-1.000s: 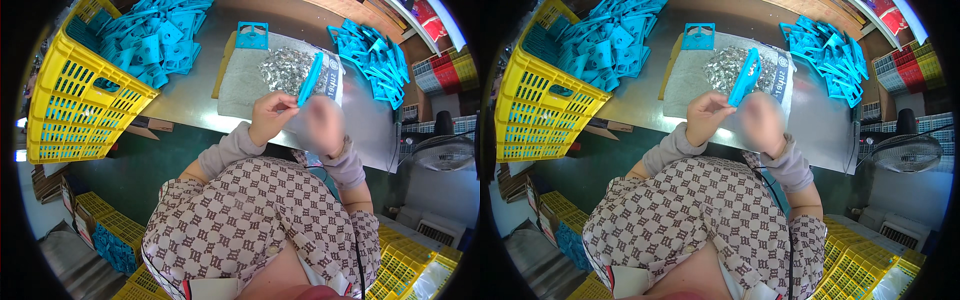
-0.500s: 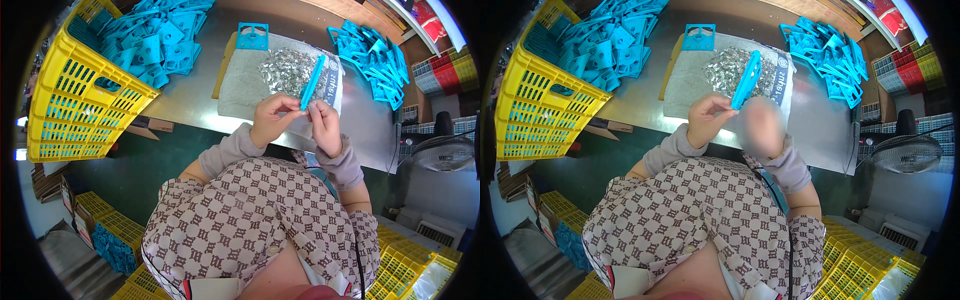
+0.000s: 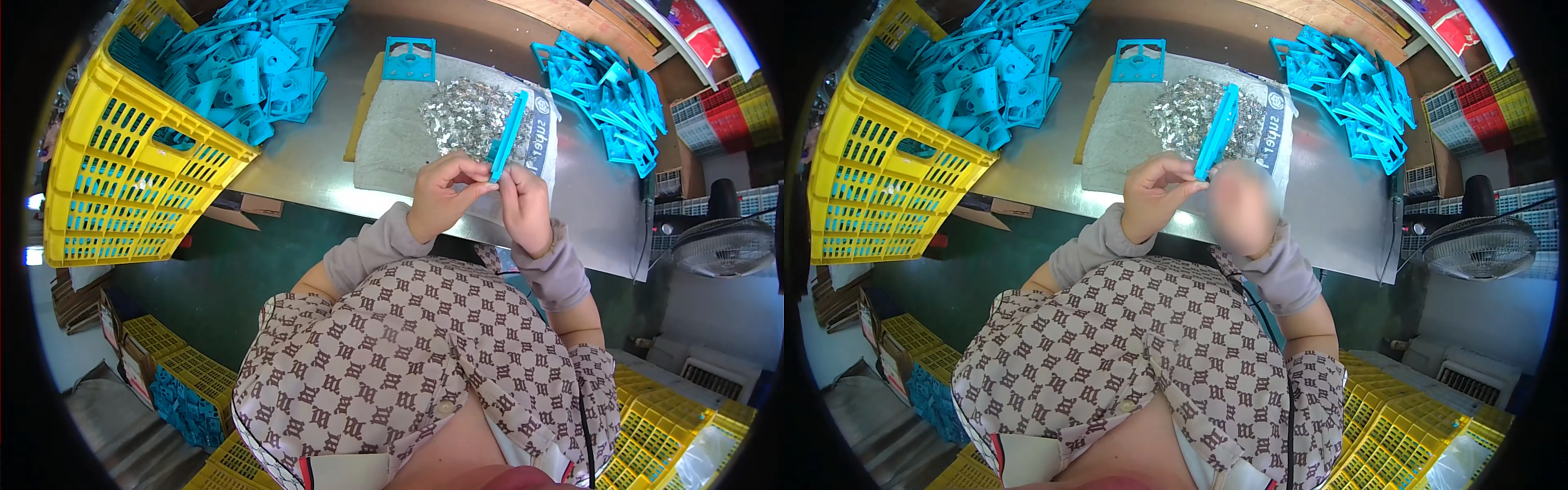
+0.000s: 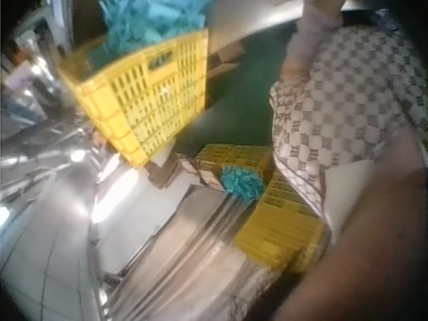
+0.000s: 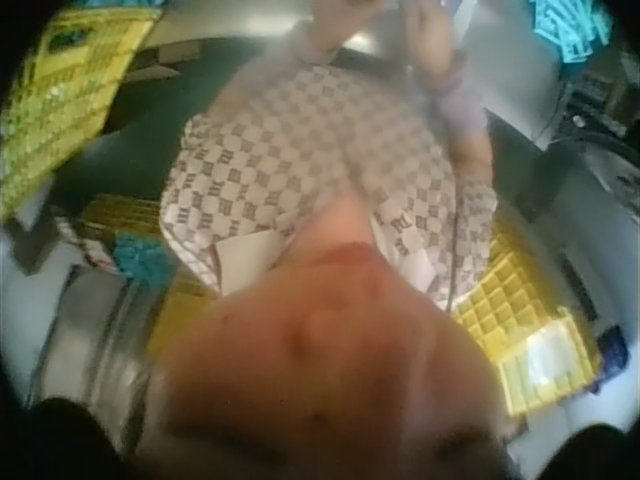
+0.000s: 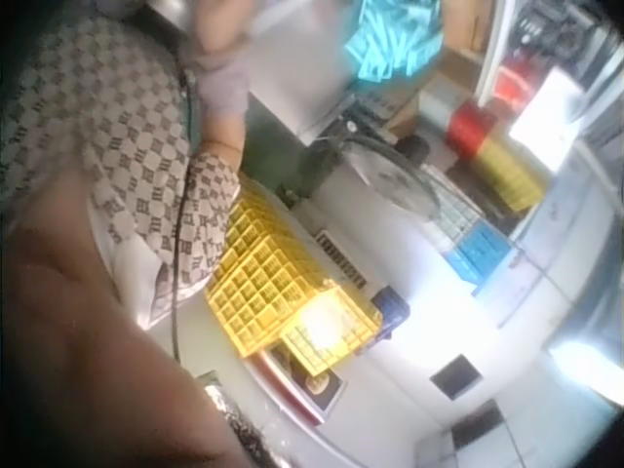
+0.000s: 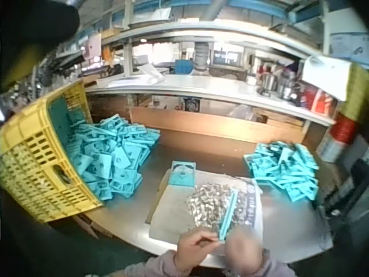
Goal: Assembling small metal components into blue plastic housings at a workstation.
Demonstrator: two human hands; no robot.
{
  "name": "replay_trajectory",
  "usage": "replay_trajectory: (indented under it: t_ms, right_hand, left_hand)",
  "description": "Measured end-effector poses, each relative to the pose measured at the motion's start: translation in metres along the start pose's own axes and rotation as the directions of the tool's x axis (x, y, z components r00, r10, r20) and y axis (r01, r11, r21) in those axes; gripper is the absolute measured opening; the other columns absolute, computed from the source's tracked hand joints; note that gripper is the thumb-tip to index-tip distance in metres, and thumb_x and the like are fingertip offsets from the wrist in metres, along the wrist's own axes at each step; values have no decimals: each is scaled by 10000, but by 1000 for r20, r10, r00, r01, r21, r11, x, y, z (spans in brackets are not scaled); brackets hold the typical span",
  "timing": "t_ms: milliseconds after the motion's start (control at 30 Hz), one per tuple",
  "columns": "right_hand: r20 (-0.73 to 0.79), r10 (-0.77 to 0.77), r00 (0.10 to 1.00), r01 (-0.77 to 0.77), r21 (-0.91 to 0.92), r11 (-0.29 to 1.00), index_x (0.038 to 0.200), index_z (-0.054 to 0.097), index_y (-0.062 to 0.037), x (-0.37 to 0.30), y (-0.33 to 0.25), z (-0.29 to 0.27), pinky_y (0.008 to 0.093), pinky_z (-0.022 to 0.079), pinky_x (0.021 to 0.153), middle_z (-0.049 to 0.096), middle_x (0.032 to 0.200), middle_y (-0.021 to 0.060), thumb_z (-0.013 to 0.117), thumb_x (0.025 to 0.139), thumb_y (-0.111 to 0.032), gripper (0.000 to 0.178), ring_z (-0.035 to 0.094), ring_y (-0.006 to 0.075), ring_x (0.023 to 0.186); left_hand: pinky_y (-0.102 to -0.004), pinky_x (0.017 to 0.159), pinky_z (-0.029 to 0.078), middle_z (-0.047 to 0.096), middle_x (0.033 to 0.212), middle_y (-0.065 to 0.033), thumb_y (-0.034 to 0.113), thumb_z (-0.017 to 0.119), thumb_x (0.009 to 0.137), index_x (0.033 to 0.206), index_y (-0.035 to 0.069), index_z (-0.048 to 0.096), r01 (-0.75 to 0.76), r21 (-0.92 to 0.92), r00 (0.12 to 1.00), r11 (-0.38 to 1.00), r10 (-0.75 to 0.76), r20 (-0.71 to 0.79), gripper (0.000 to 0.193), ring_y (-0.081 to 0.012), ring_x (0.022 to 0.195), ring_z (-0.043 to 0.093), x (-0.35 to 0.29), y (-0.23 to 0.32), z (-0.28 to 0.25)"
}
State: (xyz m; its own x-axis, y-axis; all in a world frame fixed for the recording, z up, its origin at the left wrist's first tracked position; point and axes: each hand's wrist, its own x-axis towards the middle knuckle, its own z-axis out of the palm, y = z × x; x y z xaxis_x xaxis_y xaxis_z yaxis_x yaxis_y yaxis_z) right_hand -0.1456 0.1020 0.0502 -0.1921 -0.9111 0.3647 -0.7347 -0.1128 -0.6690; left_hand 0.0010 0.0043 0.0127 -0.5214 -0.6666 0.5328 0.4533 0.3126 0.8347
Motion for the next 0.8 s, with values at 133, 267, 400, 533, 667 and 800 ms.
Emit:
replay_trajectory:
  t_ms: [133,267,400,533,667,800]
  right_hand:
    - [-103,-166,981,154,-118,981,921,584,-16,8,-12,-3,435,462,705,596,849,142,685,818,7,145,580,333,750]
    - [-106,-410,906,364,-300,882,926,585,-9,15,-16,-6,428,468,728,606,862,139,686,825,5,143,600,328,780]
    - [-65,-391,918,345,-356,868,931,584,-2,11,-14,-4,433,469,742,606,862,143,684,835,-3,139,610,338,801]
    - [-94,-178,980,153,-228,962,902,571,-3,5,-14,5,424,461,682,585,838,163,656,867,-9,92,585,363,757]
    - [-17,122,992,-121,55,991,885,558,1,0,-7,5,396,442,621,565,821,173,621,886,5,63,560,341,703]
    - [-107,47,993,-35,118,992,881,548,9,7,-21,3,339,428,594,562,809,138,608,855,49,77,532,253,660]
  left_hand:
    - [-291,830,573,665,967,-79,-105,736,824,1047,-14,625,112,-272,990,956,-131,-53,266,-137,896,670,-4,-7,3]
    - [-281,830,564,673,948,-65,-102,737,827,1078,-8,622,173,-304,979,937,-197,-50,291,-123,900,664,-4,-11,0]
    - [-271,824,555,682,945,-67,-95,743,826,1068,-6,627,179,-354,976,918,-212,-55,283,-120,904,663,-3,-9,0]
    - [-279,823,562,682,954,-76,-100,744,817,1055,-11,630,98,-165,994,981,-106,-36,279,-125,909,664,-2,-7,-2]
    - [-306,842,577,661,1036,-111,-111,735,815,1051,-17,624,26,-142,999,989,-29,-21,278,-156,936,670,-2,-7,-1]
    - [-314,850,582,633,1117,-136,-122,729,815,1054,-16,621,9,-233,997,973,-26,-70,283,-177,975,667,-3,-14,1]
